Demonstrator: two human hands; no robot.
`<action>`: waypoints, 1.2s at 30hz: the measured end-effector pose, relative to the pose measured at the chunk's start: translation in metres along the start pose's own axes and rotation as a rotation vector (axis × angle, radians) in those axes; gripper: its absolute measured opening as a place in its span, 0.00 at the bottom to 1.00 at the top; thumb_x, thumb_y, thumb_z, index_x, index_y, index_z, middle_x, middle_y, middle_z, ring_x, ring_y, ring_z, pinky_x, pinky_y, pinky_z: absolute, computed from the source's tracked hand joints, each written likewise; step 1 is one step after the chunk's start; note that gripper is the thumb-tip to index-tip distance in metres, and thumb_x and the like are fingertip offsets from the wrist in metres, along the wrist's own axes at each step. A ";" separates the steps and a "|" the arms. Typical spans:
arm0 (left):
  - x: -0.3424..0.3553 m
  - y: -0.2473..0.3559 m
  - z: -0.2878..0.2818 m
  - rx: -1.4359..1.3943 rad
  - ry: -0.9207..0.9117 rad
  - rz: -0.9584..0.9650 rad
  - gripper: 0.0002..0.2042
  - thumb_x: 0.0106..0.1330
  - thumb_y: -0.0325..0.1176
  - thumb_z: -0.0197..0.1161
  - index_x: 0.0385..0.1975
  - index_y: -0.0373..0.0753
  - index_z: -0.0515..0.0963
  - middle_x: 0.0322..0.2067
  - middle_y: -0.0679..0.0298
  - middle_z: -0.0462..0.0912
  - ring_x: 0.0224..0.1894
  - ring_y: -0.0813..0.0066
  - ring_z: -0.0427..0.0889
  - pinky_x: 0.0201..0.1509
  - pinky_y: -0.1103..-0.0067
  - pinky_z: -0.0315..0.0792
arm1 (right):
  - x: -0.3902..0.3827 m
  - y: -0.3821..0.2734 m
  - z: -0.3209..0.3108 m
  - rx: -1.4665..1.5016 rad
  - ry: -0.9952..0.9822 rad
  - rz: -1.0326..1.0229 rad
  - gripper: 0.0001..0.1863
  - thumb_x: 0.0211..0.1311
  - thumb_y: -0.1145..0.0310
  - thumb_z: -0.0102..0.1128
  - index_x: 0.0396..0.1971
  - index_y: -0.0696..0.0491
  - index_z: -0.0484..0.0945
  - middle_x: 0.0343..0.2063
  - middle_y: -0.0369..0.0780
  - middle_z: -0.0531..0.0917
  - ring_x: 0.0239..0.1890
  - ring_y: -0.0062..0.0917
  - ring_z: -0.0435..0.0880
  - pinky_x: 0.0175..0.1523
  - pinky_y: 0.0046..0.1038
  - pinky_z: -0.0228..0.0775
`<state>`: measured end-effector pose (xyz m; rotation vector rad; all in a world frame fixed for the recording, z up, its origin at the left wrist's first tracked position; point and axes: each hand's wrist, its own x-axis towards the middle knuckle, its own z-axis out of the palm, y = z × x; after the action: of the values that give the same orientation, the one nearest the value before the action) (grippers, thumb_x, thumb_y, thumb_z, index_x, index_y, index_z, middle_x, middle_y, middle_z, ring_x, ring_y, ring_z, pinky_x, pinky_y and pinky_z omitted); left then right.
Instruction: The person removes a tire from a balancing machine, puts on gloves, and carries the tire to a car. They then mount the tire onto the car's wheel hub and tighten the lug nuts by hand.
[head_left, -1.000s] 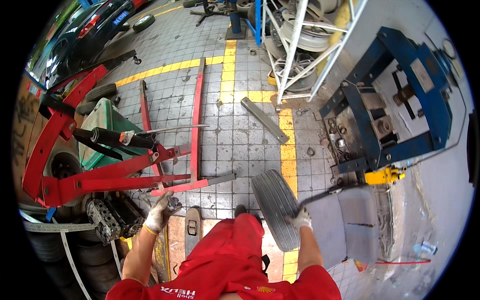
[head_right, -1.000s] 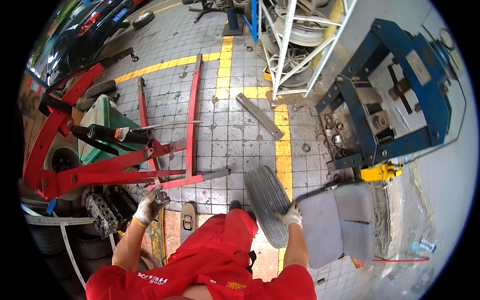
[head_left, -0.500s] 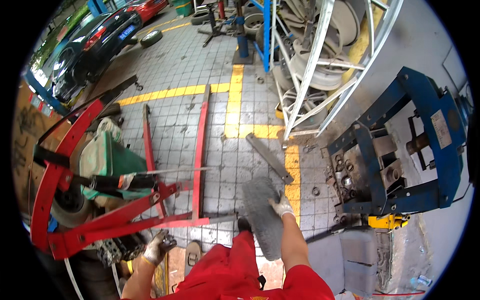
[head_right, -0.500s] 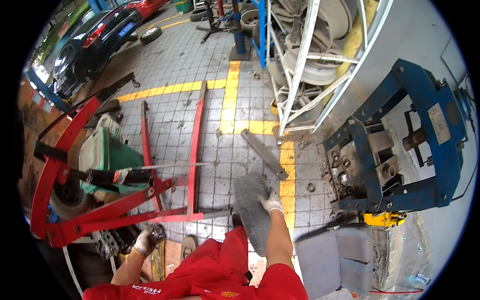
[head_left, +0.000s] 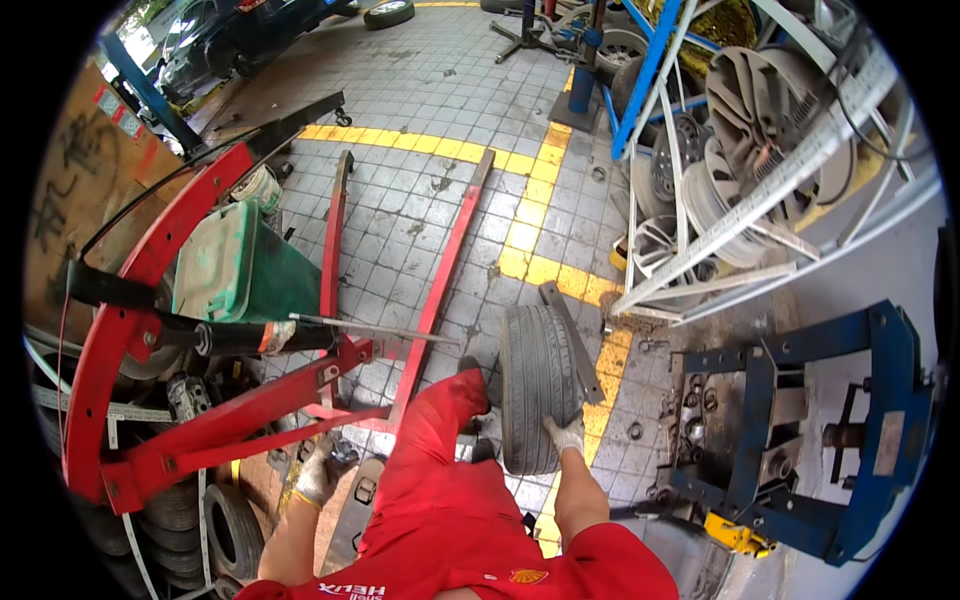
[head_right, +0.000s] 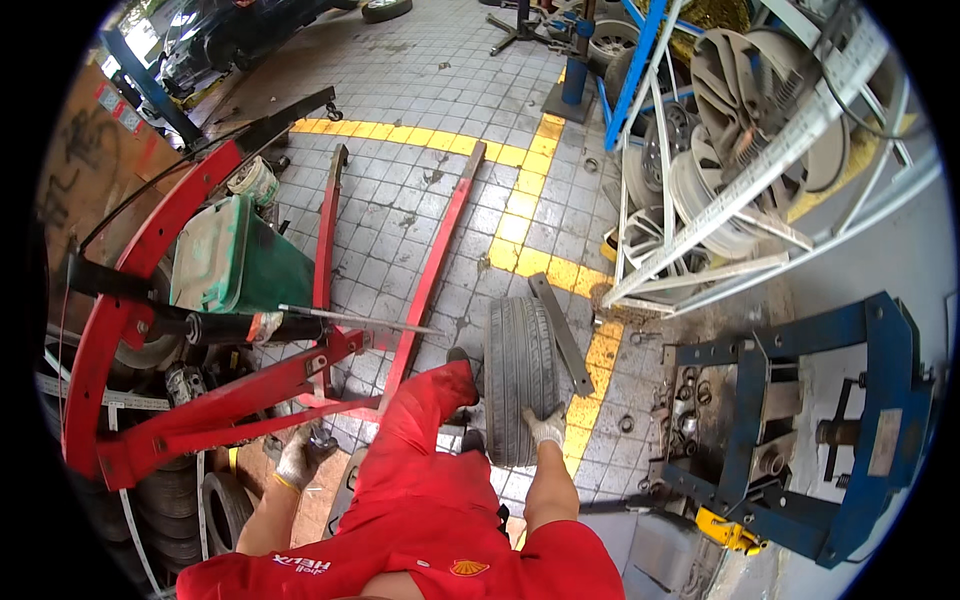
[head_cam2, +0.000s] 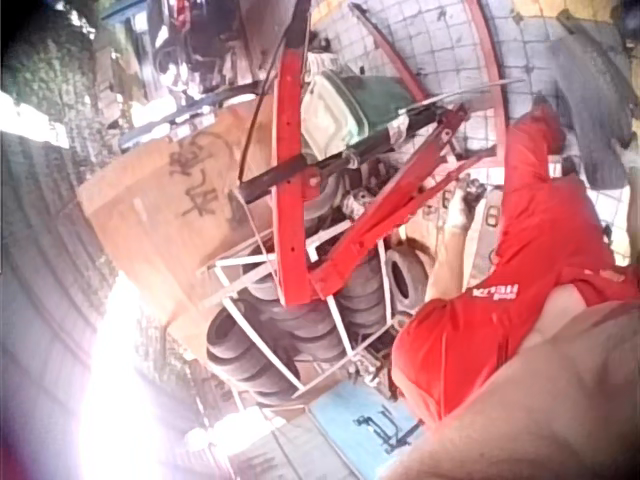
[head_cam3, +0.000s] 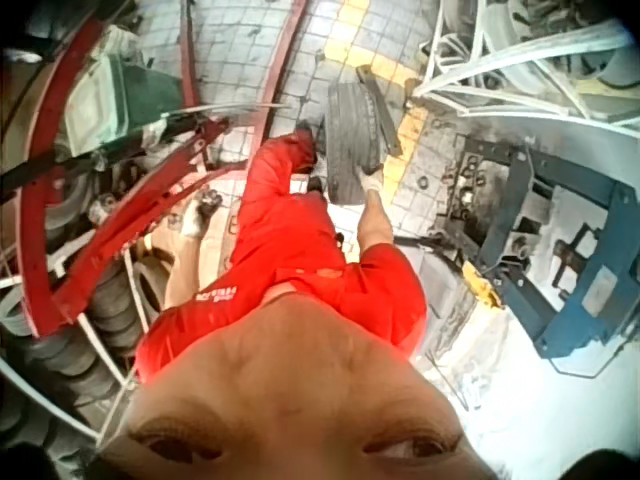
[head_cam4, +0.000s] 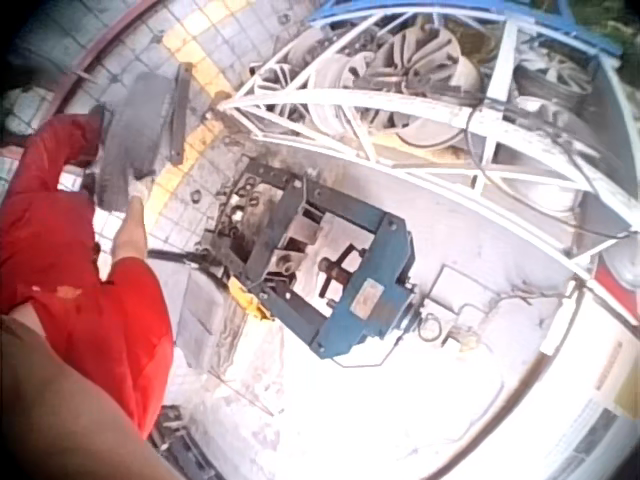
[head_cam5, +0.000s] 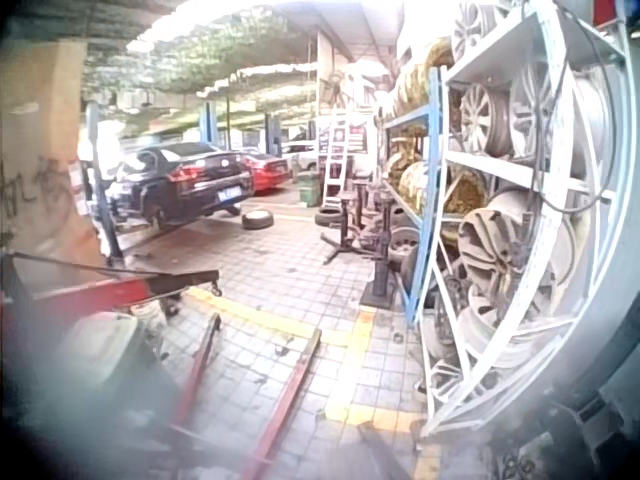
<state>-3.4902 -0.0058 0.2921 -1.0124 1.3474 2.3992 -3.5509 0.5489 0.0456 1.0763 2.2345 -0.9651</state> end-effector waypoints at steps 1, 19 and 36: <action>0.010 0.000 0.003 -0.023 0.003 -0.013 0.19 0.80 0.39 0.60 0.67 0.40 0.76 0.54 0.61 0.86 0.53 0.60 0.88 0.62 0.55 0.84 | 0.014 -0.027 -0.001 0.011 0.001 -0.019 0.72 0.49 0.32 0.77 0.82 0.63 0.50 0.77 0.60 0.65 0.80 0.51 0.64 0.83 0.41 0.58; 0.213 0.054 0.091 -0.054 0.169 -0.247 0.20 0.78 0.42 0.65 0.63 0.39 0.76 0.44 0.62 0.87 0.46 0.61 0.89 0.55 0.61 0.87 | 0.211 -0.225 -0.058 -0.020 -0.183 -0.049 0.74 0.50 0.39 0.82 0.84 0.61 0.43 0.80 0.57 0.59 0.83 0.46 0.59 0.84 0.37 0.55; 0.244 0.074 0.265 -0.057 0.351 -0.118 0.21 0.79 0.43 0.63 0.67 0.43 0.76 0.52 0.60 0.87 0.50 0.53 0.89 0.63 0.56 0.83 | 0.341 -0.403 -0.154 -0.183 -0.227 -0.128 0.71 0.51 0.25 0.69 0.83 0.59 0.50 0.78 0.59 0.65 0.81 0.50 0.64 0.83 0.41 0.57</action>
<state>-3.8299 0.1340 0.2746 -1.5406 1.2828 2.2582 -4.0910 0.6492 0.0739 0.7145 2.1740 -0.8666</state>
